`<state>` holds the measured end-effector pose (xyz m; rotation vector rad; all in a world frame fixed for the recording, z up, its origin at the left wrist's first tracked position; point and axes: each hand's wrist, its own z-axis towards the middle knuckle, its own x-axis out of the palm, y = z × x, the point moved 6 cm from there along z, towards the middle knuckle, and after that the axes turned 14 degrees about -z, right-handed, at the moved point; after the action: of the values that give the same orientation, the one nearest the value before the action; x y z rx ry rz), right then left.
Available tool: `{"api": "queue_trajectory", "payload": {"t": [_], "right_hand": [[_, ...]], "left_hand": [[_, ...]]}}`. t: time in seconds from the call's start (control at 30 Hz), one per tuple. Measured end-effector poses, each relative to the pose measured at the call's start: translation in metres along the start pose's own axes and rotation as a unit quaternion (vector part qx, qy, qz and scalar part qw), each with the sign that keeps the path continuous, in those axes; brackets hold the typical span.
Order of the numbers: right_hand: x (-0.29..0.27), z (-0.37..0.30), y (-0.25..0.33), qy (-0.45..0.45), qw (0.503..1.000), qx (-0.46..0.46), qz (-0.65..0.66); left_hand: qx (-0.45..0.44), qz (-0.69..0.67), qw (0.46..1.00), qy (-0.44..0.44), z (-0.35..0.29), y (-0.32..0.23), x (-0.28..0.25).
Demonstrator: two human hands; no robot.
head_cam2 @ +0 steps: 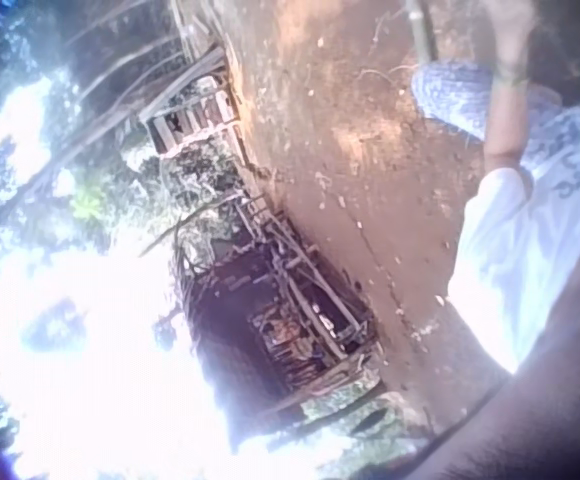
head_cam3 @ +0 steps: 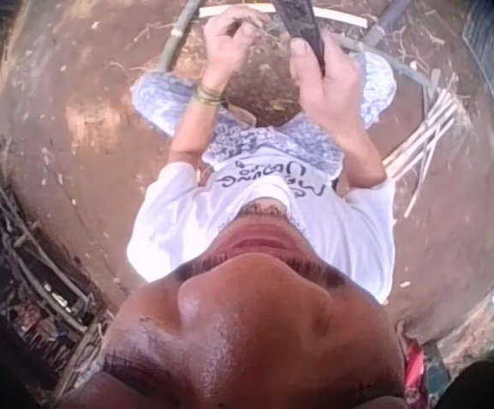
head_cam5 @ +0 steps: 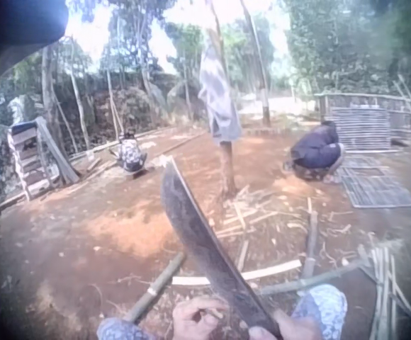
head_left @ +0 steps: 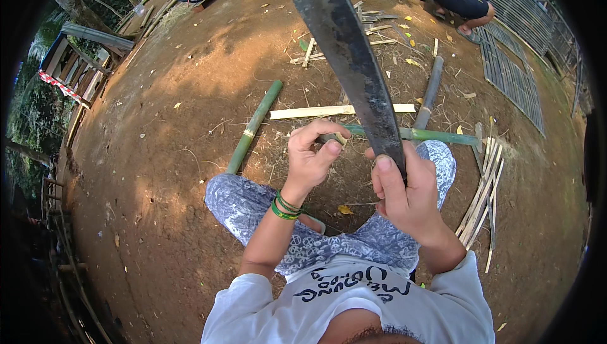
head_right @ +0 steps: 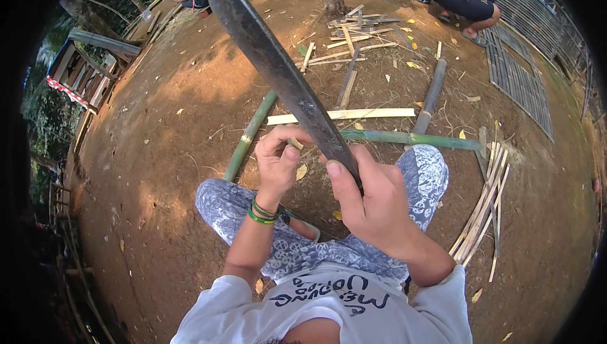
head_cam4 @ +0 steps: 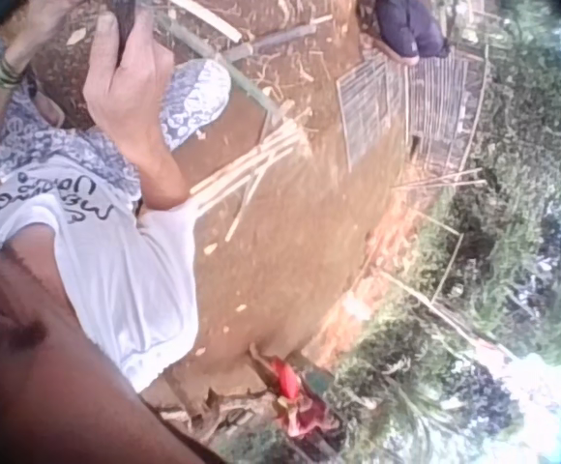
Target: The person sits on the ground and uses a machete to split a large bamboo pole into smaller strips. They first cut the pole into sections, then split the sections lengthwise into thin slats, and finally shave the edges of the slats to smooth them.
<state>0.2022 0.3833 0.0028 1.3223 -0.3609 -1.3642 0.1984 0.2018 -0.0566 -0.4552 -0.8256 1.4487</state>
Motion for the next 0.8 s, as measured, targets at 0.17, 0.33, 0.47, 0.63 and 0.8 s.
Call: {"api": "queue_trajectory", "payload": {"t": [0.17, 0.33, 0.47, 0.63, 0.8], "right_hand": [[0.018, 0.005, -0.006, 0.001, 0.998, -0.049, -0.044], [0.025, 0.007, -0.008, -0.005, 0.997, -0.064, -0.052], [0.026, 0.008, -0.007, -0.01, 0.996, -0.064, -0.057], [0.024, 0.01, -0.001, -0.036, 0.99, -0.076, -0.112], [0.017, 0.014, 0.007, -0.067, 0.978, -0.108, -0.165]], "left_hand": [[0.021, -0.016, 0.999, -0.03, -0.001, 0.003, -0.003], [0.01, -0.017, 1.0, -0.018, -0.001, 0.003, -0.005], [0.013, -0.026, 0.999, -0.016, 0.003, -0.002, -0.002], [-0.012, -0.023, 0.999, -0.031, 0.001, 0.003, -0.005], [-0.016, -0.013, 0.999, -0.041, 0.003, 0.012, -0.003]]}}
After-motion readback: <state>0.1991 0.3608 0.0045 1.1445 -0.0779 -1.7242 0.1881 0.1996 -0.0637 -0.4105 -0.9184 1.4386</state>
